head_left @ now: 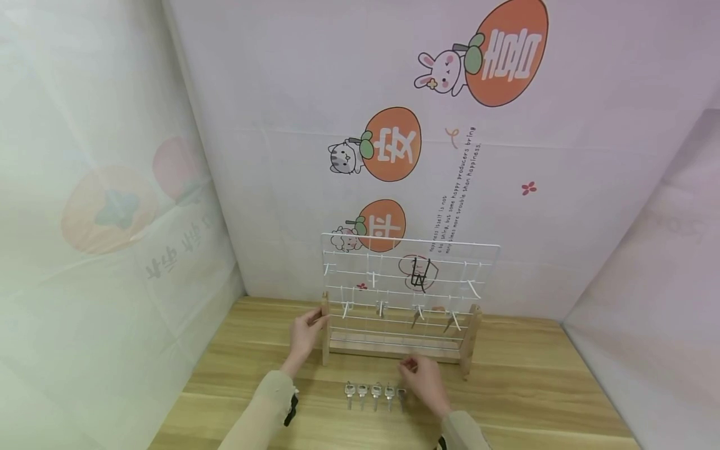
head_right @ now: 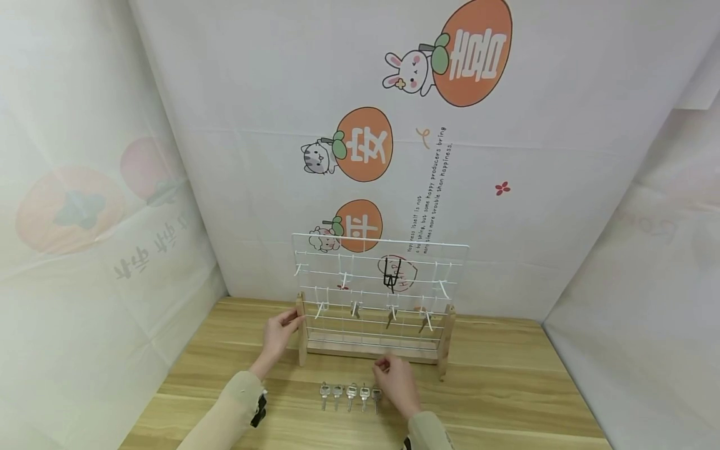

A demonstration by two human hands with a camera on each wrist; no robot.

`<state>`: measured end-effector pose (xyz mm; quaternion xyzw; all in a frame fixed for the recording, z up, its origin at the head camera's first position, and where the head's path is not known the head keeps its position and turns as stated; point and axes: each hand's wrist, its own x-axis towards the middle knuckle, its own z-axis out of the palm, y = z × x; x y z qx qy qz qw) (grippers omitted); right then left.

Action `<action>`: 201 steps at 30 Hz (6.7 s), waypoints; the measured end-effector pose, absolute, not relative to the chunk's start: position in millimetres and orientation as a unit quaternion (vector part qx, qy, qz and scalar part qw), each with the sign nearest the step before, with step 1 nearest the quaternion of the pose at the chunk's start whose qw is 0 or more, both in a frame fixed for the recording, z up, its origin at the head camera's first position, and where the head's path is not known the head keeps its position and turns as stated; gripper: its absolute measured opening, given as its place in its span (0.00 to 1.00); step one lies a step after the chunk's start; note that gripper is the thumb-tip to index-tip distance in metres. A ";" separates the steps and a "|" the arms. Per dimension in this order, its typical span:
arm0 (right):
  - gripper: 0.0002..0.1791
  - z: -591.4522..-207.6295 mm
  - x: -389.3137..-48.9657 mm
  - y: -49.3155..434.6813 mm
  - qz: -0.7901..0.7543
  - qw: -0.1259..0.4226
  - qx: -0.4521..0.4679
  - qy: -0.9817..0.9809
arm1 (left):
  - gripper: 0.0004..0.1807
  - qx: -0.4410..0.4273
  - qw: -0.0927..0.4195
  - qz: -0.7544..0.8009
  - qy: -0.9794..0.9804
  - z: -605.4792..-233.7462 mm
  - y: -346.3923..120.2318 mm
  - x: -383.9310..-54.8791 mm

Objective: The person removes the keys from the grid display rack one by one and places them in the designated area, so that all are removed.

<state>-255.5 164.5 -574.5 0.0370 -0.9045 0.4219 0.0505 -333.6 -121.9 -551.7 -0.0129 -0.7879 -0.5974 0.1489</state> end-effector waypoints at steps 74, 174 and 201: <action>0.07 -503.9 -300.3 105.2 0.557 0.204 0.008 -0.805 | 0.18 -0.017 0.162 -0.589 -0.791 -552.2 -123.2 -334.0; 0.02 -538.8 -257.2 141.0 0.509 0.150 0.019 -0.847 | 0.19 -0.024 0.150 -0.588 -0.794 -548.2 -122.7 -329.5; 0.04 -599.9 -246.0 187.9 0.435 0.131 0.007 -0.891 | 0.18 -0.019 0.160 -0.582 -0.797 -547.7 -121.7 -327.9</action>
